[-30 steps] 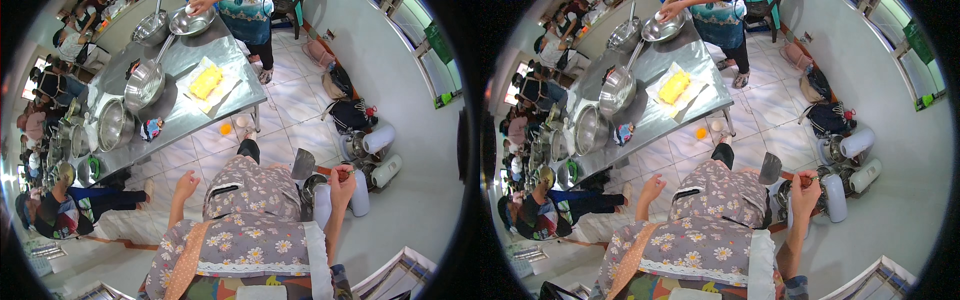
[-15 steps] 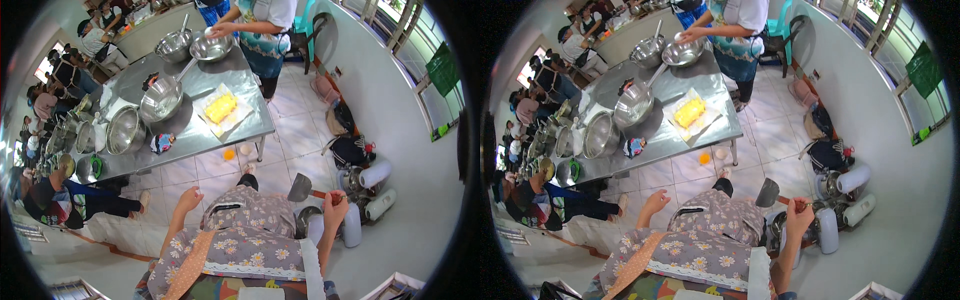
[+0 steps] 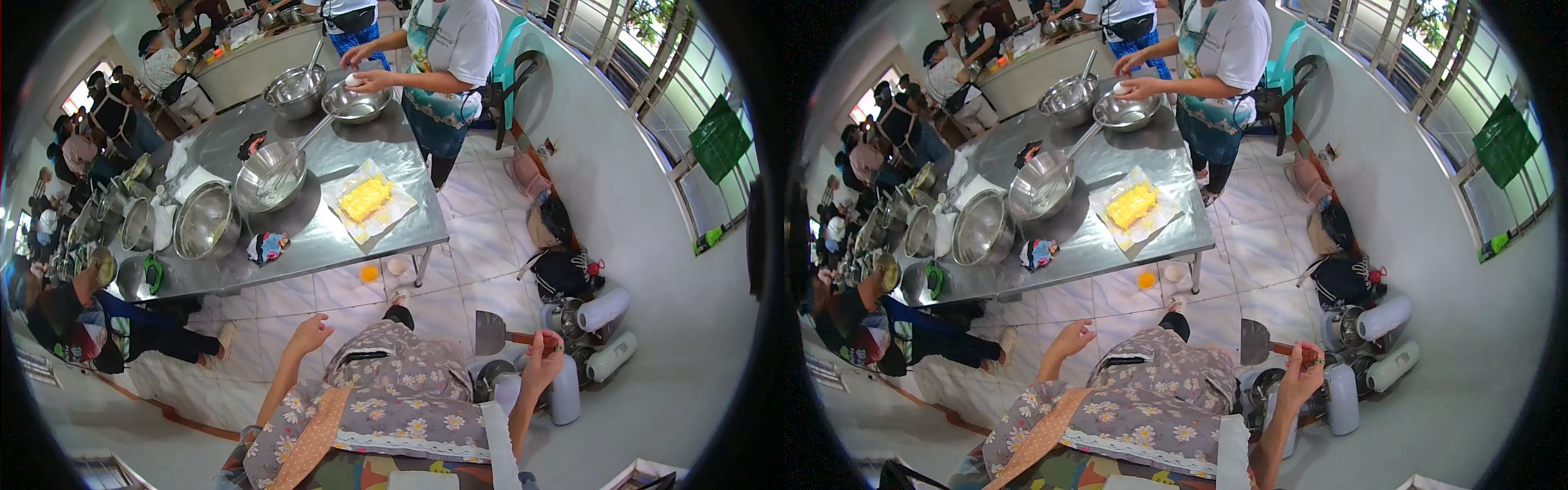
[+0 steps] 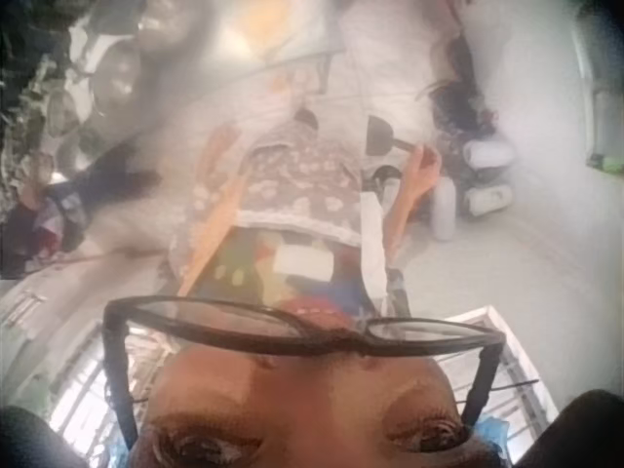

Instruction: The person wipes a whisk with a cloth, unwraps a block of butter from its packaging, and cuts it into smaller pieces using a metal spatula.

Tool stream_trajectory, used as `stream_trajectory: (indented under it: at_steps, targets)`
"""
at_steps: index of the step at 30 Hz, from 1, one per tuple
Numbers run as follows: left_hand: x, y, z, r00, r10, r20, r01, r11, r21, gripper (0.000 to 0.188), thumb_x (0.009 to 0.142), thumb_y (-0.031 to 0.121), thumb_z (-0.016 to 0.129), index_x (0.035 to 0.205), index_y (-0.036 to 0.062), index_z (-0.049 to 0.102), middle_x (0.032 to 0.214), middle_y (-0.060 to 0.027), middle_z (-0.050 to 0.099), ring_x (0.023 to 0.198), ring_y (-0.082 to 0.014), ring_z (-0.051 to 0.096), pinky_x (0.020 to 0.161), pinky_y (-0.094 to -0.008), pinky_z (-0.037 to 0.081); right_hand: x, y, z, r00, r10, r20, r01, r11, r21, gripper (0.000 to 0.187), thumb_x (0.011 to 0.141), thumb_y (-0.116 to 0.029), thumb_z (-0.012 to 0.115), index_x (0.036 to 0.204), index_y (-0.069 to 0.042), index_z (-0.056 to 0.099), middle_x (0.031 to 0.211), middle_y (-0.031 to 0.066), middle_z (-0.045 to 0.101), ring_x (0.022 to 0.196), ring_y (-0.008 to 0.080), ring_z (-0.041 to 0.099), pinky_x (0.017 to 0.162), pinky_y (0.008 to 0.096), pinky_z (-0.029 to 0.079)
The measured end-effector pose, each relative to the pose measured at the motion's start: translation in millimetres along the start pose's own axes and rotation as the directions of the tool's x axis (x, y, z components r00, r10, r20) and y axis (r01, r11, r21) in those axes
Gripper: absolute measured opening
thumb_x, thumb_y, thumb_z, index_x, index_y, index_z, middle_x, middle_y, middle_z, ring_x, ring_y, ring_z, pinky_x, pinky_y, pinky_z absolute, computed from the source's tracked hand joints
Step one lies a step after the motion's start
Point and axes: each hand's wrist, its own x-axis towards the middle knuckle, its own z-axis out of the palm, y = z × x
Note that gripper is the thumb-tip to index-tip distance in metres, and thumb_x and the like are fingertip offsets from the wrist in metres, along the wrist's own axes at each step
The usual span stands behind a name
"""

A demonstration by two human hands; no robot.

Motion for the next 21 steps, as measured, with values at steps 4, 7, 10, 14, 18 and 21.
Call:
stream_trajectory:
  at_steps: [4,7,10,14,18,21]
  targets:
    - [-6.4,-16.1,3.3,0.999,-0.024,0.043,0.03,0.992,-0.123,0.048,0.078,0.031,0.061,0.113,0.0003,0.051,0.085,-0.0146,0.062,0.075,-0.0266,0.06,0.068,-0.0341,0.047,9.7,-6.8,11.3,0.997,-0.027,0.07,0.026,1.0,0.015,0.013,0.085,-0.011,0.057,0.094,-0.002,0.055,0.078,0.0009,0.057,0.066,0.0045,0.051,0.054,0.0175,0.041]
    - [-0.1,-25.7,8.1,0.989,-0.077,0.123,0.105,0.965,-0.242,0.047,0.08,0.027,0.061,0.117,0.0004,0.048,0.083,-0.0073,0.056,0.059,-0.0113,0.054,0.051,-0.0253,0.044,11.6,-25.4,27.0,0.99,-0.073,0.122,0.073,0.997,0.0,0.013,0.086,-0.011,0.056,0.095,-0.002,0.055,0.08,0.0011,0.058,0.066,0.0047,0.05,0.055,0.0186,0.041]
    - [2.4,-26.1,5.4,0.985,-0.085,0.147,0.126,0.947,-0.297,0.049,0.08,0.029,0.061,0.119,0.0023,0.046,0.085,-0.0075,0.056,0.062,-0.012,0.054,0.051,-0.0243,0.044,14.6,-50.6,46.2,0.976,-0.096,0.197,0.096,0.995,0.012,0.013,0.087,-0.011,0.054,0.096,-0.002,0.054,0.083,0.0021,0.059,0.064,0.0053,0.05,0.056,0.0198,0.042]
    - [8.0,-22.6,-8.1,0.99,-0.074,0.118,0.111,0.933,-0.343,0.049,0.081,0.031,0.06,0.12,0.0044,0.046,0.089,-0.0068,0.055,0.064,-0.0122,0.053,0.052,-0.0241,0.044,23.0,-77.3,71.9,0.955,-0.127,0.268,0.126,0.992,0.02,0.011,0.089,-0.011,0.051,0.095,-0.002,0.052,0.084,0.0046,0.06,0.06,0.0061,0.049,0.055,0.0195,0.042]
    - [9.6,-33.3,-34.1,0.991,-0.102,0.089,0.127,0.921,-0.369,0.049,0.081,0.03,0.06,0.12,0.005,0.046,0.09,-0.0053,0.055,0.064,-0.0118,0.052,0.051,-0.0235,0.043,30.8,-102.9,101.9,0.932,-0.216,0.29,0.207,0.976,0.06,0.011,0.09,-0.012,0.047,0.095,-0.002,0.048,0.085,0.0063,0.06,0.059,0.0056,0.049,0.054,0.0184,0.042]
    - [9.4,-51.9,-47.7,0.986,-0.156,0.059,0.167,0.894,-0.416,0.048,0.08,0.029,0.06,0.12,0.005,0.046,0.09,-0.0051,0.056,0.063,-0.0109,0.052,0.05,-0.0237,0.042,36.2,-130.5,127.8,0.931,-0.245,0.27,0.219,0.968,0.123,0.011,0.091,-0.012,0.047,0.097,-0.003,0.046,0.084,0.0063,0.06,0.057,0.0053,0.048,0.052,0.0181,0.041]
